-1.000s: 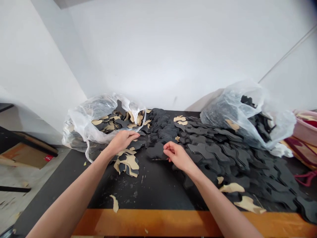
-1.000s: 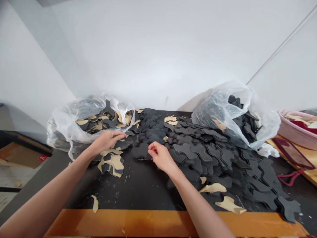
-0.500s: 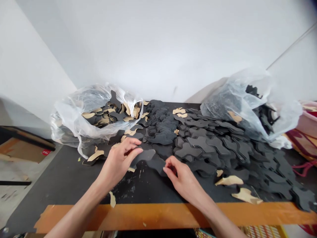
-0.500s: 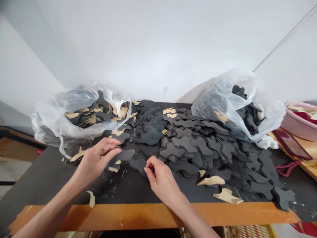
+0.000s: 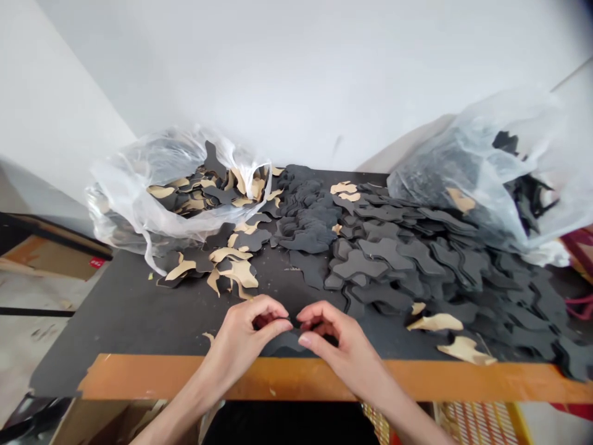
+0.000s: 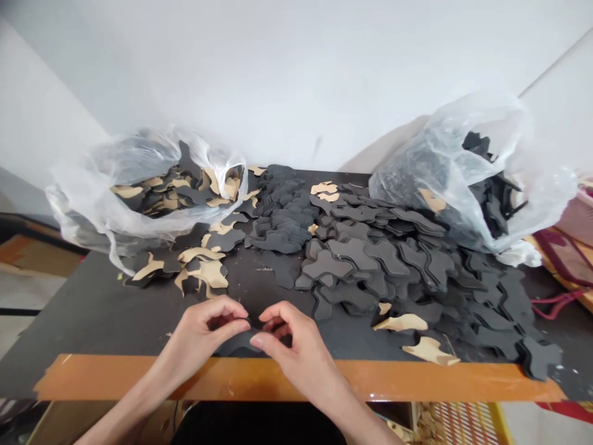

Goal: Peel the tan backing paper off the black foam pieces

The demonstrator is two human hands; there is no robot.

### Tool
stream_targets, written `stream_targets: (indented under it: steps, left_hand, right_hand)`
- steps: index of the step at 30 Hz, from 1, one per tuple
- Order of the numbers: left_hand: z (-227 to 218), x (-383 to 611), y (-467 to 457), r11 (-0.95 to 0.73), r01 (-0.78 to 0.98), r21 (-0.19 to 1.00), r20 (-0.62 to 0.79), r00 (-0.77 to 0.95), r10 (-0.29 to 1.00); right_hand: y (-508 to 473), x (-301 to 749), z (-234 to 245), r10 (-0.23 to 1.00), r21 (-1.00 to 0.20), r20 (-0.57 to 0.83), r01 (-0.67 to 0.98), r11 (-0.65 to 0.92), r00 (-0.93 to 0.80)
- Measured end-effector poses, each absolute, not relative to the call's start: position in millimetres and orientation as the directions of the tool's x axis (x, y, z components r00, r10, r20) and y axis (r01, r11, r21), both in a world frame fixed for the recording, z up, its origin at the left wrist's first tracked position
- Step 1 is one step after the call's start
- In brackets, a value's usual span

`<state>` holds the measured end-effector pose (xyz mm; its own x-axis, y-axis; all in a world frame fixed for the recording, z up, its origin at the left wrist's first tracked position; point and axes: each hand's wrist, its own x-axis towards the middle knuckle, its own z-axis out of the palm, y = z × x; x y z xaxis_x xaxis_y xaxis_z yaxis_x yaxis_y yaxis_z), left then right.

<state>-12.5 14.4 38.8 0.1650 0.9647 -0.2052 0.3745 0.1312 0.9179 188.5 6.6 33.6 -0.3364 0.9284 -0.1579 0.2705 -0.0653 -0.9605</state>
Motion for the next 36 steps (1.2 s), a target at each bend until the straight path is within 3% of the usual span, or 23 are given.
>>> stream_targets:
  steps: [2,5,10,20,27,36]
  left_hand:
    - [39,-11,15,0.181,0.309,0.934,-0.251,0.205,0.946]
    - [41,-16,17,0.296,0.215,0.931,-0.347,0.265,0.899]
    - [42,-25,20,0.414,0.153,0.898,-0.441,0.306,0.844]
    - [47,-23,22,0.437,0.159,0.885,-0.464,0.37,0.805]
    - [45,-24,23,0.489,0.124,0.863,-0.486,0.467,0.739]
    - [44,-17,20,0.592,0.115,0.798,-0.546,0.554,0.629]
  right_hand:
    - [6,184,32,0.915,-0.967,-0.246,0.145,-0.209,-0.321]
    - [6,182,27,0.917,-0.955,-0.296,0.054,-0.293,-0.268]
    - [7,185,22,0.909,-0.946,-0.314,0.011,-0.323,-0.273]
    - [7,187,22,0.883,-0.936,-0.342,0.039,-0.349,-0.32]
    - [1,190,20,0.892,-0.952,-0.307,0.125,-0.28,-0.332]
    - [-6,197,19,0.907,-0.975,-0.077,0.222,0.018,-0.414]
